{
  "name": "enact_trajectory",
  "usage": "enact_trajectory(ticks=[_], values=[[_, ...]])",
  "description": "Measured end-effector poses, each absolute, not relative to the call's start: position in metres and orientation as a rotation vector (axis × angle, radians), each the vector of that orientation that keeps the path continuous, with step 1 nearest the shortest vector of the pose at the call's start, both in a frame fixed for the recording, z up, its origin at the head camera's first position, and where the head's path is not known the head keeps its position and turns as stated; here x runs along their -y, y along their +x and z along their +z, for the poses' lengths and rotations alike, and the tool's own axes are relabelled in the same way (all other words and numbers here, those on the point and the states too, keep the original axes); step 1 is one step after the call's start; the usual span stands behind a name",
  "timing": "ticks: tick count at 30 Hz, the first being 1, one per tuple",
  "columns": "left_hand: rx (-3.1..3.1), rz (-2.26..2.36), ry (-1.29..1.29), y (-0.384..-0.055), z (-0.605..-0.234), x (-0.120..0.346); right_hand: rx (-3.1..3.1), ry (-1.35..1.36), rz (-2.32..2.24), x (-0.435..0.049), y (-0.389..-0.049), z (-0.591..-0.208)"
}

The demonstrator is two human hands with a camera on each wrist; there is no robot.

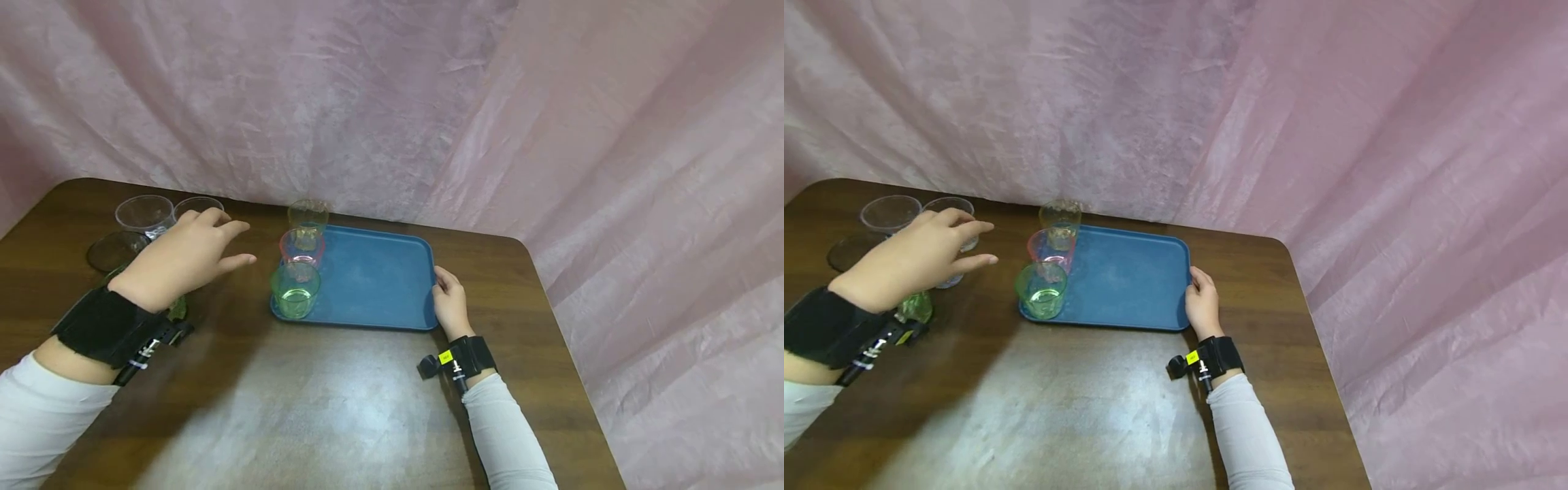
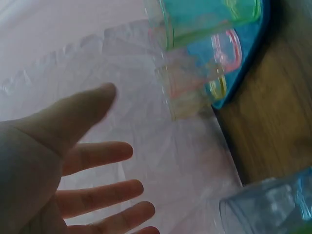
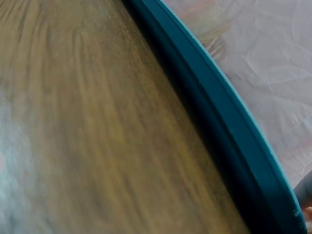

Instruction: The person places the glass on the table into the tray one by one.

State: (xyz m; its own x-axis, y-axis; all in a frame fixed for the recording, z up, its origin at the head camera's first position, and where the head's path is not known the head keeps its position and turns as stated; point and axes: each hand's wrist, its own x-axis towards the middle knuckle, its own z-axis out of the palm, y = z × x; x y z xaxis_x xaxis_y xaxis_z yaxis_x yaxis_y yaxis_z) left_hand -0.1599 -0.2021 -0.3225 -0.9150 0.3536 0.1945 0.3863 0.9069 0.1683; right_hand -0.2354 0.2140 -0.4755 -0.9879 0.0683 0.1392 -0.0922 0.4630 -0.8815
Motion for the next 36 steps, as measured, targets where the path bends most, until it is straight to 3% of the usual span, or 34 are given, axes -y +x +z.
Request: enact_trajectory(ticks=[22,36], values=[[3.26,-0.239,-0.395,-0.183,-0.338,0.26,2.55,0.012,1.565,-0.214,-0.233,-0.475],[3.189,-0.326,-0.424,-0.193,-0.346,0.263,2.545,-0.003,1.564,-0.216,-0.238,-0.476]])
